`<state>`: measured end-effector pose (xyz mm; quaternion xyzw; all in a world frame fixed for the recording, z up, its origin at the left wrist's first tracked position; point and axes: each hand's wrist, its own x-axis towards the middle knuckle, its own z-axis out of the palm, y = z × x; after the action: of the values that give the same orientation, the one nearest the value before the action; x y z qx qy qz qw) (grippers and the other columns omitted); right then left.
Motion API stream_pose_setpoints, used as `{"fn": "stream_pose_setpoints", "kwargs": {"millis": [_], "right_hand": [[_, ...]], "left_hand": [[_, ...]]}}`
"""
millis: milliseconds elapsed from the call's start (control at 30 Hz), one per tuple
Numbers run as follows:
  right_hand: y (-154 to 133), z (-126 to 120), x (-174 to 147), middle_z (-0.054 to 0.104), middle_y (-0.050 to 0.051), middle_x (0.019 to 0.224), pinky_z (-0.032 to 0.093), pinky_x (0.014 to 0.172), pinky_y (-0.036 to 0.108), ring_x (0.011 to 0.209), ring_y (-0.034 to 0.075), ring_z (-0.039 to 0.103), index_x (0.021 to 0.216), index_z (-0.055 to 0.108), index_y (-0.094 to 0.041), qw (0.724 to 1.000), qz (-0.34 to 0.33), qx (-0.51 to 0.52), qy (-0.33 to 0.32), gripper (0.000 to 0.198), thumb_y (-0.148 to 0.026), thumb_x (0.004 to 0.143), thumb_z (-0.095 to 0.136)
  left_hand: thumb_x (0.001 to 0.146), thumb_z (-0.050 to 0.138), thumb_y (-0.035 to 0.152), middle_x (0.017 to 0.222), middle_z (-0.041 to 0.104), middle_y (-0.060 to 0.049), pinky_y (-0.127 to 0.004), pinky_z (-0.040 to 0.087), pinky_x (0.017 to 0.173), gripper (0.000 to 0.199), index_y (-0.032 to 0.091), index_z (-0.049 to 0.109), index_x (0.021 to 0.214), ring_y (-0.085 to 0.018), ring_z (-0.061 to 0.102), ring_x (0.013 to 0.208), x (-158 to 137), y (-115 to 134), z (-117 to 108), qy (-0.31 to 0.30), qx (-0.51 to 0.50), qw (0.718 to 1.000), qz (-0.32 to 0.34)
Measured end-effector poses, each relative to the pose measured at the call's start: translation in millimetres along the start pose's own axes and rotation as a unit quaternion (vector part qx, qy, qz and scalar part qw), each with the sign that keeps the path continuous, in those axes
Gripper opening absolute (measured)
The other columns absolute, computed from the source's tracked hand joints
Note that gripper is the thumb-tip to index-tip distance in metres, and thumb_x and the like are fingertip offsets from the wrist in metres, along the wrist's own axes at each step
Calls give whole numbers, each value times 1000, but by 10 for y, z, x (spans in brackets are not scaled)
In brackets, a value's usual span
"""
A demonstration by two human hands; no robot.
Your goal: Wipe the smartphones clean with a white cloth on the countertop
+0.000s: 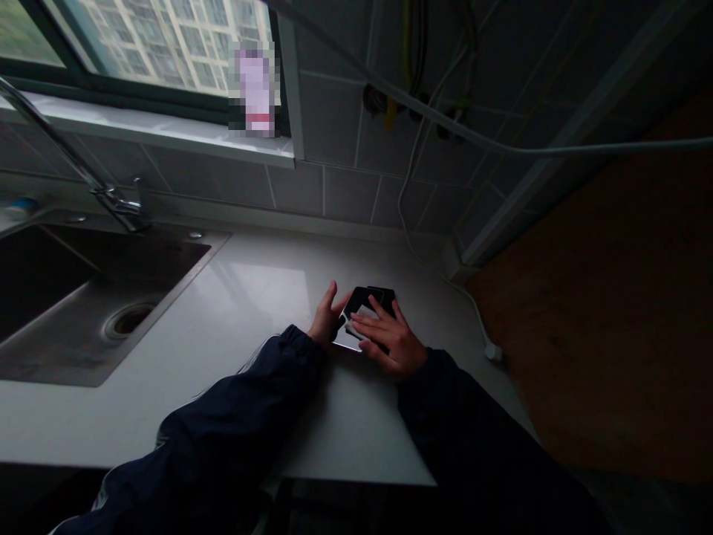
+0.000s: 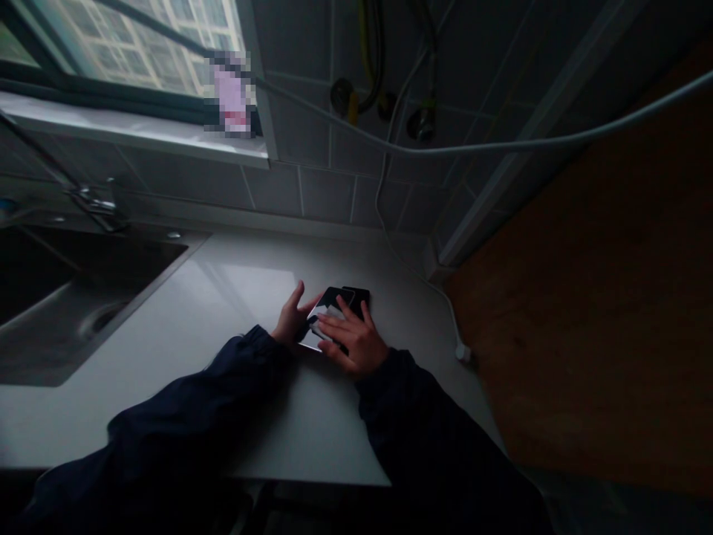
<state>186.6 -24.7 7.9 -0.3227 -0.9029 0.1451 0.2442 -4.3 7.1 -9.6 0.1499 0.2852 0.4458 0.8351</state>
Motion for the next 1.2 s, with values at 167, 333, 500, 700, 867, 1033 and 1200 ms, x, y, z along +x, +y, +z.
{"fn": "stream_pose_setpoints", "kwargs": {"millis": [167, 333, 500, 700, 867, 1033, 1200], "right_hand": [[-75, 26, -29, 63, 6, 142, 5, 123, 65, 153, 29, 29, 136, 63, -25, 997, -70, 22, -8, 43, -43, 101, 47], [-100, -7, -36, 63, 5, 141, 5, 125, 61, 154, 27, 24, 134, 65, -23, 995, -99, 24, -16, 43, -43, 100, 48], [-44, -3, -30, 64, 3, 140, 3, 126, 59, 154, 26, 26, 133, 66, -24, 992, -125, -5, -19, 39, -40, 102, 48], [177, -20, -16, 65, 3, 139, 5, 124, 65, 153, 30, 27, 131, 68, -28, 994, -84, -72, 27, 37, -40, 102, 47], [297, -120, 6, 58, 4, 146, 10, 120, 72, 154, 33, 26, 139, 61, -29, 989, 18, -125, 73, 41, -38, 105, 40], [349, -87, 0, 46, 5, 157, 9, 120, 72, 156, 35, 18, 152, 46, -28, 985, 57, -140, 87, 50, -47, 105, 38], [325, -26, -14, 39, 9, 161, 11, 118, 76, 156, 37, 14, 159, 33, -26, 990, 55, -118, 45, 65, -60, 103, 35]], "left_hand": [[92, 37, 74, 101, 77, -16, -33, 55, 59, 84, 14, 48, 150, -28, 75, 76, 3, 15, -14, -27, -15, 1000, -5], [94, 31, 74, 96, 76, -15, -30, 52, 52, 82, 15, 48, 149, -26, 73, 68, -13, 25, 11, -28, -19, 999, -5], [93, 28, 75, 96, 75, -15, -30, 50, 48, 83, 16, 49, 148, -22, 67, 52, -14, 22, 10, -47, -31, 998, -9], [91, 29, 79, 94, 73, -14, -36, 56, 59, 86, 17, 47, 149, -24, 69, 60, -21, 5, 1, -134, -64, 987, -59], [87, 30, 83, 107, 72, -16, -52, 59, 67, 88, 28, 40, 154, -34, 74, 76, -39, 13, -11, -206, -20, 972, -112], [92, 25, 77, 119, 70, -16, -54, 60, 70, 77, 32, 38, 154, -34, 74, 87, -41, 5, -4, -218, -31, 972, -84], [92, 23, 78, 119, 69, -18, -52, 59, 70, 81, 28, 42, 153, -34, 74, 83, -30, 4, -19, -225, -39, 968, -105]]}}
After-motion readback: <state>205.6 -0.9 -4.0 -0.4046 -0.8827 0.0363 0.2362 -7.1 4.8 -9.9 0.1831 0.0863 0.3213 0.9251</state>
